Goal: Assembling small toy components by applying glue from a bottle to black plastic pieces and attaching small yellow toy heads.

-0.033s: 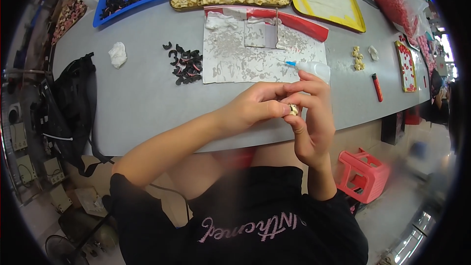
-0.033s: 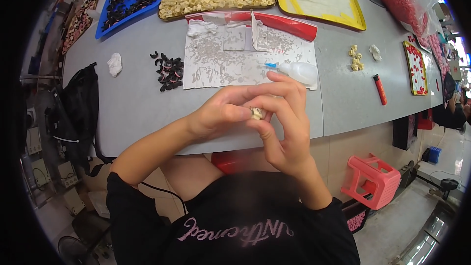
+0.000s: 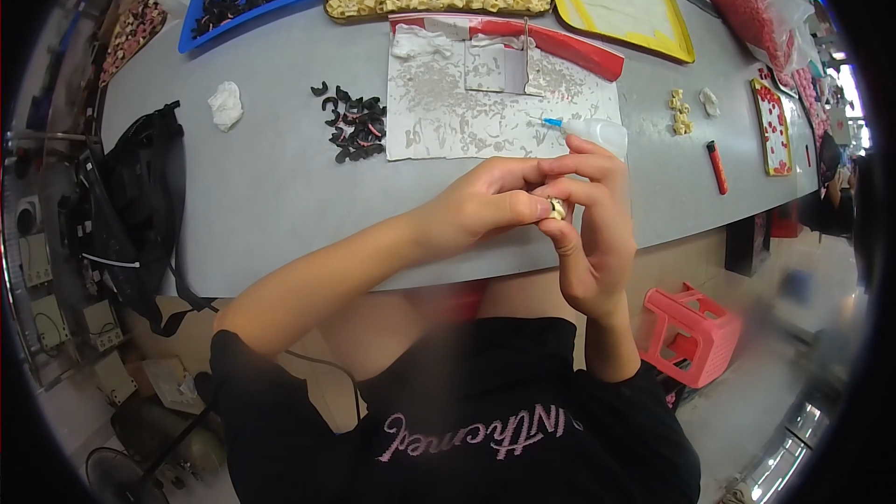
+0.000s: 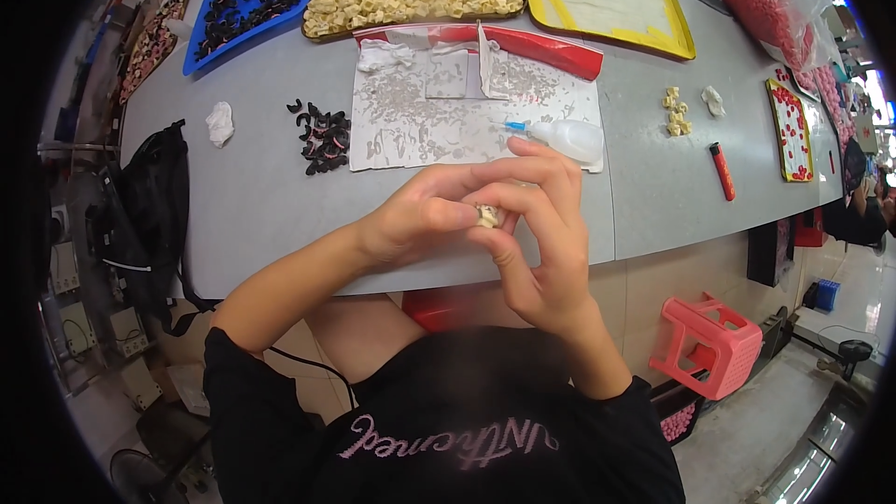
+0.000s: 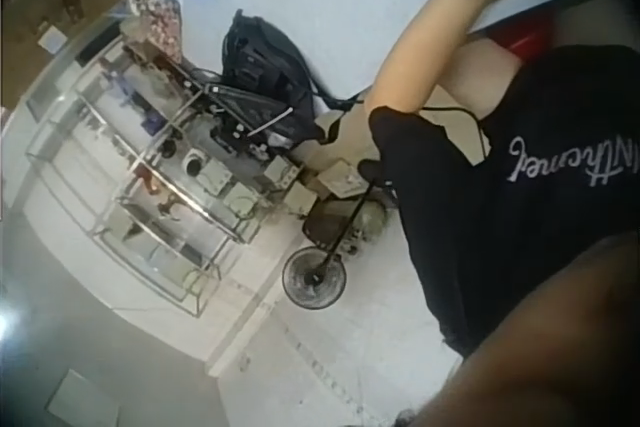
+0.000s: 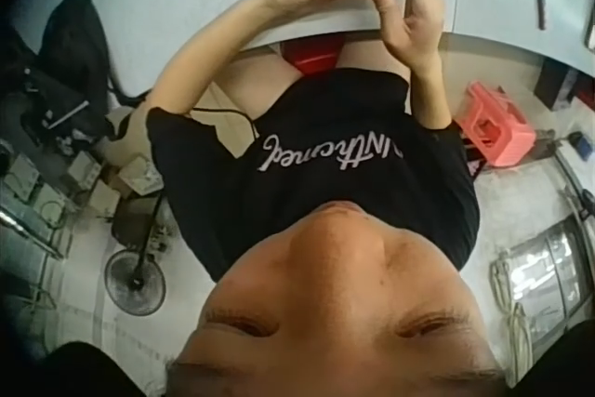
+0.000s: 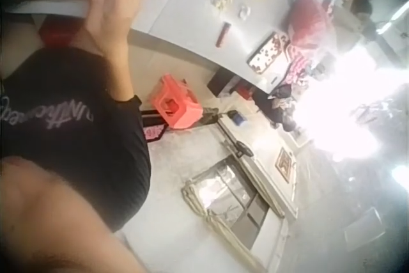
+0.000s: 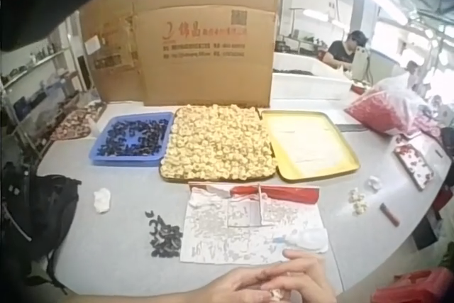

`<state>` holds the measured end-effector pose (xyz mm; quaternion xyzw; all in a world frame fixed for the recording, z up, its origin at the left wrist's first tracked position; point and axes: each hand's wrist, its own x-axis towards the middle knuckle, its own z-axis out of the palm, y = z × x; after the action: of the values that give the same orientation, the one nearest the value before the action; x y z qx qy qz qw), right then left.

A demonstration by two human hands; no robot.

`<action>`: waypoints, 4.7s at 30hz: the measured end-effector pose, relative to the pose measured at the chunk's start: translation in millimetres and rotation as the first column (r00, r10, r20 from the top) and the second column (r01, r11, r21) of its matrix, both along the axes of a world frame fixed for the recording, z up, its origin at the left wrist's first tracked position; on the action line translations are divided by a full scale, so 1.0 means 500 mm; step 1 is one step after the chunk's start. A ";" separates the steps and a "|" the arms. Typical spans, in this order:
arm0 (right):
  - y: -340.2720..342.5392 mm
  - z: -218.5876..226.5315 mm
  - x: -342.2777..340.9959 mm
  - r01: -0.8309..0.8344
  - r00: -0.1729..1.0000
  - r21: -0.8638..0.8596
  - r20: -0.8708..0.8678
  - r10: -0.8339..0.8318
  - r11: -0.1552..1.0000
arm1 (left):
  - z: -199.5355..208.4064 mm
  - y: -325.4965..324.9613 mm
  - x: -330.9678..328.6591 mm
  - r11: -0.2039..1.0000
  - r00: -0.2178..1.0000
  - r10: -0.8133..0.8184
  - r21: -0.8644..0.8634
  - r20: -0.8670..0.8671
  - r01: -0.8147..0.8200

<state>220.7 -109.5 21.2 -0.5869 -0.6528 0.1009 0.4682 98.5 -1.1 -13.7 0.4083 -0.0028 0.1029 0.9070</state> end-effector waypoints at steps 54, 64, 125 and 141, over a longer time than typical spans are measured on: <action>-0.006 0.011 0.008 -0.180 0.778 -0.075 -0.622 0.095 0.981 | 0.038 0.019 0.004 -0.101 0.582 0.421 0.673 0.696 -0.732; -0.004 0.012 0.019 -0.040 0.955 -0.033 -0.294 0.029 0.999 | 0.044 0.013 0.000 -0.097 0.589 0.462 0.698 0.663 -0.709; -0.016 -0.007 0.173 0.212 0.941 -0.151 0.297 -0.160 0.966 | 0.043 0.177 -0.202 -0.001 0.342 0.938 0.988 0.054 -0.153; 0.026 -0.002 0.221 0.065 0.980 -0.121 0.193 -0.040 0.991 | 0.104 0.132 -0.091 0.327 0.589 0.803 0.755 0.094 -0.568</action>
<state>331.2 -96.6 20.0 -0.6395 -0.6711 0.0731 0.3680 53.2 64.7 38.1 0.6985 0.2686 0.4081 0.5229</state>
